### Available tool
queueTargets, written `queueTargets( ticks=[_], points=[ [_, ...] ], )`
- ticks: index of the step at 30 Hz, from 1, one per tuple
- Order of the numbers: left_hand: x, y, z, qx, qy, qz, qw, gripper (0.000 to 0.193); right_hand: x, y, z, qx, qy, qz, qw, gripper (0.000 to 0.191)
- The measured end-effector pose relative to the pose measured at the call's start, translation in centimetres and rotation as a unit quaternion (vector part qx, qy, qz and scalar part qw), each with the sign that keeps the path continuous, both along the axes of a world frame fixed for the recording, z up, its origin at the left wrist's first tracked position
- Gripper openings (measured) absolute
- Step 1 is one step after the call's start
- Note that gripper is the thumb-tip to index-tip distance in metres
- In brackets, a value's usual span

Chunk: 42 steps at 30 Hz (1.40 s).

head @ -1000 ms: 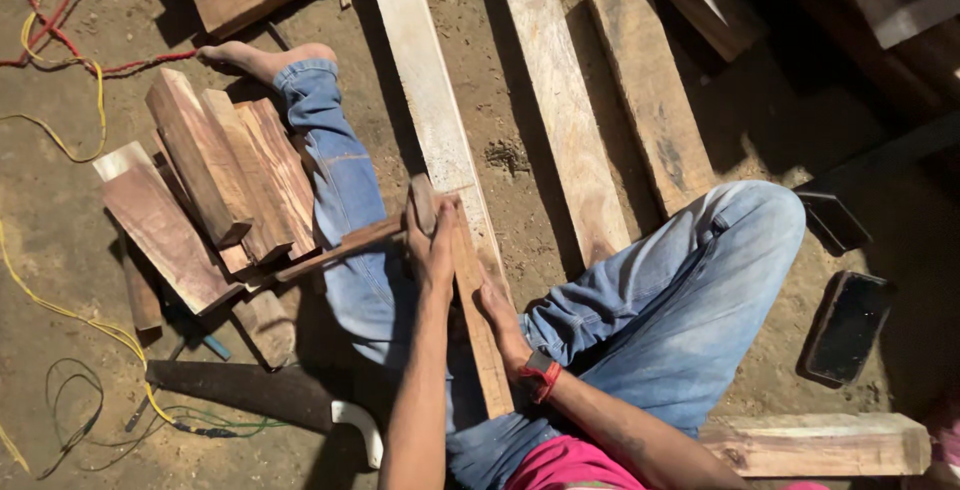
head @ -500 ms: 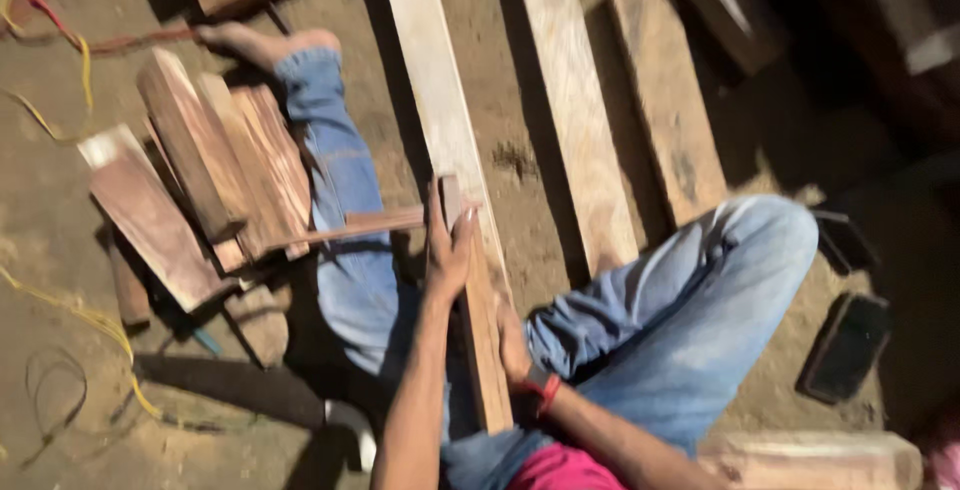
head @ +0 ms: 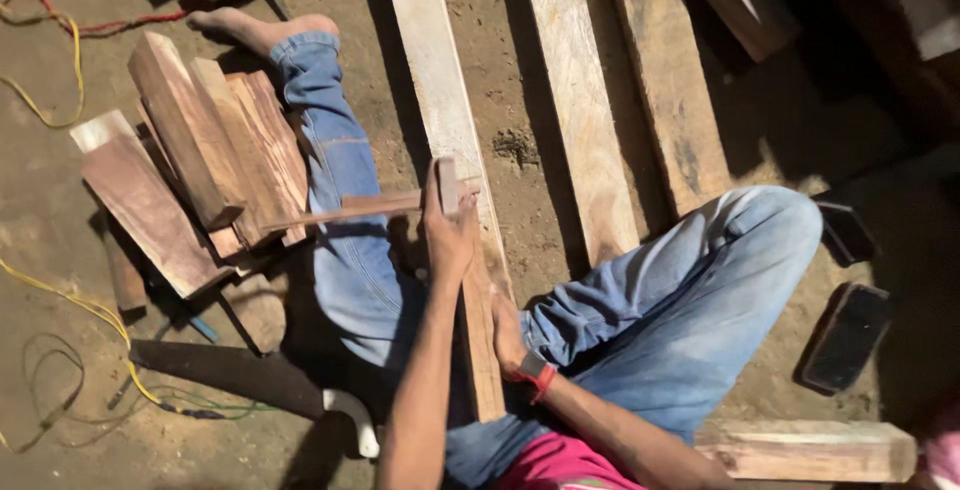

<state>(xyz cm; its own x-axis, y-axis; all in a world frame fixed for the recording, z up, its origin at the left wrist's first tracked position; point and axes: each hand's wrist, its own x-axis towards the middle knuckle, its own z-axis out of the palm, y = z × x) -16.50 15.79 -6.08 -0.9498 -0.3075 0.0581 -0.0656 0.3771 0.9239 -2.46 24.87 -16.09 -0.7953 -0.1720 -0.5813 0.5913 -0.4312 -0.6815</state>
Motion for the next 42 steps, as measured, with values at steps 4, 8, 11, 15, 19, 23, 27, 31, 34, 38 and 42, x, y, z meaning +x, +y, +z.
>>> queueTargets(
  ticks=[4, 8, 11, 15, 19, 23, 27, 31, 34, 38, 42],
  points=[
    [0.2, -0.2, -0.8, 0.077, 0.002, -0.017, 0.997, 0.067, -0.2, -0.3, 0.1, 0.041, 0.033, -0.016, 0.998, 0.046],
    [8.1, 1.2, 1.7, 0.009, 0.025, -0.012, 1.000, 0.066, -0.8, -0.2, -0.1, 0.006, 0.109, -0.020, 0.994, 0.044],
    [7.4, 1.2, 2.0, 0.114, -0.066, 0.025, 0.991, 0.071, -0.9, -0.1, -0.3, 0.044, 0.125, 0.008, 0.991, 0.046],
    [0.2, -0.1, 0.4, 0.069, -0.045, 0.022, 0.996, 0.068, -0.3, -0.3, -0.2, 0.024, 0.038, 0.003, 0.999, 0.046],
    [1.6, 0.0, 1.3, 0.043, -0.013, -0.004, 0.999, 0.069, -0.3, -0.4, 0.2, 0.007, 0.061, -0.014, 0.998, 0.045],
    [8.0, 0.9, 3.6, 0.047, -0.041, 0.002, 0.998, 0.069, -1.2, -0.3, 0.9, 0.019, 0.106, 0.005, 0.994, 0.046],
    [3.8, 0.1, 1.2, 0.012, 0.031, -0.011, 0.999, 0.076, -1.5, -0.3, 1.7, 0.066, 0.160, -0.009, 0.985, 0.049],
    [-3.8, -1.4, -2.2, -0.014, 0.037, -0.012, 0.999, 0.068, -1.2, -0.4, 2.1, -0.056, -0.017, -0.001, 0.998, 0.058],
    [-3.6, -1.7, -1.3, 0.093, -0.155, 0.101, 0.978, 0.075, -2.0, -0.4, 1.8, -0.112, -0.103, -0.008, 0.988, 0.061],
    [5.2, -0.8, 1.2, 0.043, 0.075, 0.089, 0.992, 0.073, -2.2, 0.6, 2.1, -0.306, -0.049, 0.033, 0.950, 0.081],
    [13.7, 1.5, 1.6, 0.137, 0.096, 0.028, 0.986, 0.095, -1.8, 1.4, 3.5, -0.227, -0.064, -0.062, 0.970, 0.061]
  ],
)
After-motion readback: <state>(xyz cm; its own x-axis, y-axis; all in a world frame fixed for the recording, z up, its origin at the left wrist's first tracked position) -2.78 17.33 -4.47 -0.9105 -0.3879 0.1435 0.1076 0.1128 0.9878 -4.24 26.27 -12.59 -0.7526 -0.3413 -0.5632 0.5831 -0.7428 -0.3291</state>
